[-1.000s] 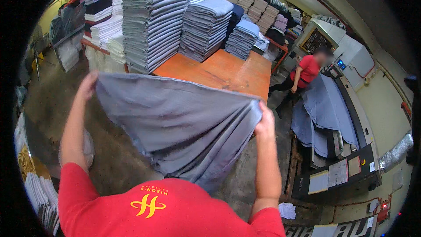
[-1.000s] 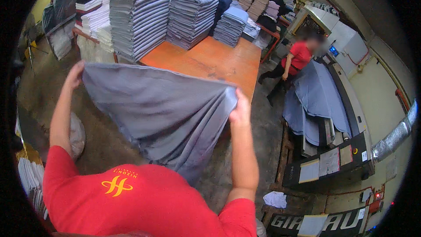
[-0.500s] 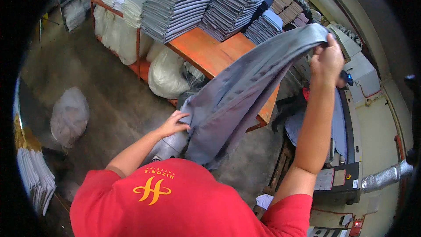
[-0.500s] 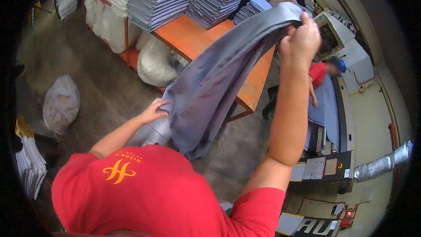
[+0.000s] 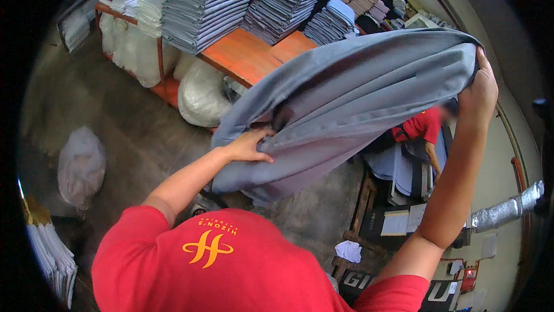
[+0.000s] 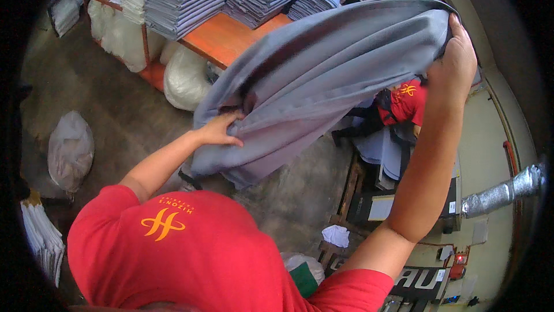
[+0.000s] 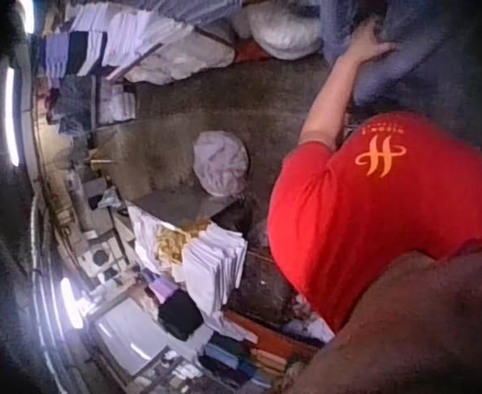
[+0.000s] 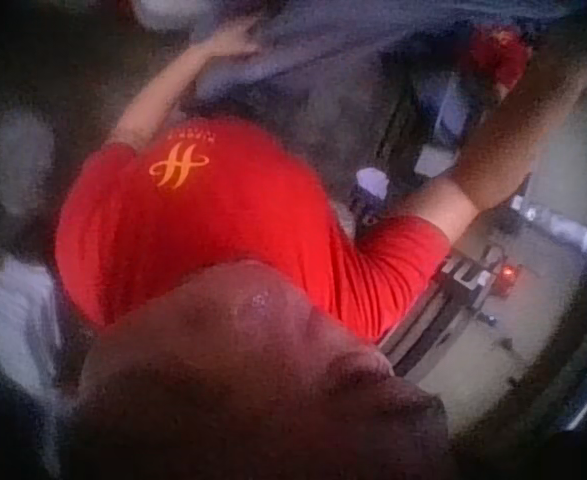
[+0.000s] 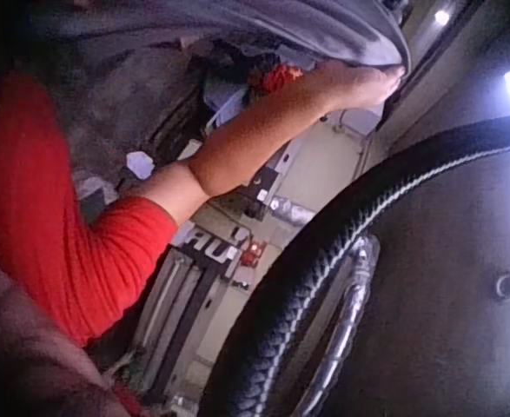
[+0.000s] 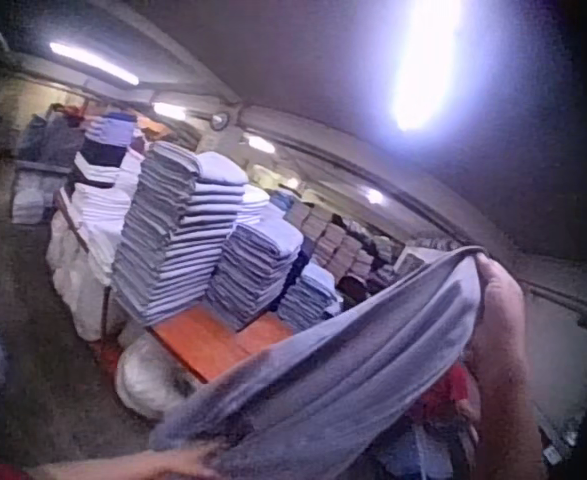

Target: The person folds a gray cloth on a table, aligning the edges and stacking it with other folded cloths. They repeat this process with multiple cloths, ensuring each is neatly folded and stacked.

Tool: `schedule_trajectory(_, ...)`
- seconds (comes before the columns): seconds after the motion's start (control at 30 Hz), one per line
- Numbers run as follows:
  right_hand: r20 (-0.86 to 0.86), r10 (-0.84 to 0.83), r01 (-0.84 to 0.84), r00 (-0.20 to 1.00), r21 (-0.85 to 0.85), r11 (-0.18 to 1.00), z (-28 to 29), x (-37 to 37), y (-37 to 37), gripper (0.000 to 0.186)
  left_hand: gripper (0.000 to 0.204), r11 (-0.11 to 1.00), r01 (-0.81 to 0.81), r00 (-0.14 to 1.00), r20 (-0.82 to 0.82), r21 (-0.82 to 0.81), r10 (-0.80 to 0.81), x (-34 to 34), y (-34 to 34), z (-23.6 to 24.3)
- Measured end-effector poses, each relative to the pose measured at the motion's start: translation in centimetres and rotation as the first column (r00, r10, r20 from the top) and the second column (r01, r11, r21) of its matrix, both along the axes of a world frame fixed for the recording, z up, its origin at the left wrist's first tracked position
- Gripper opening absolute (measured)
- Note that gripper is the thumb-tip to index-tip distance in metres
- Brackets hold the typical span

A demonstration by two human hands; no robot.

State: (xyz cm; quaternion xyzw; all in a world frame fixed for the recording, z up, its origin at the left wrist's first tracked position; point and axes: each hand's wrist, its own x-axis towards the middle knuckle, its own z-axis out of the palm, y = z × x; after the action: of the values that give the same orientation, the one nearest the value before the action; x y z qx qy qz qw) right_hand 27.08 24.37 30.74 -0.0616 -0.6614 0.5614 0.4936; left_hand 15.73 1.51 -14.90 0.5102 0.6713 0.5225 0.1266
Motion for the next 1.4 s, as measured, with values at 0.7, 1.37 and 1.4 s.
schedule_trajectory(0.7, -0.446, -0.576, 0.243, 0.685, 0.885, -0.396, 1.3, 4.9, 9.6, 0.027, 0.018, 0.991, -0.118, 0.910, 0.393, -0.056, 0.131, -1.9, -11.1, -8.2)
schedule_trajectory(1.37, -0.189, -0.778, -0.076, 0.599, 0.954, -0.290, -1.4, 16.3, 15.5, 0.035, 0.040, 0.670, 0.740, 0.542, 0.647, -0.064, -0.536, 8.2, -14.5, -7.8)
schedule_trajectory(1.4, -0.172, -0.784, -0.098, 0.597, 0.954, -0.284, -1.8, 16.4, 15.6, 0.035, 0.041, 0.729, 0.684, 0.490, 0.752, -0.018, -0.441, 9.4, -15.0, -8.6)
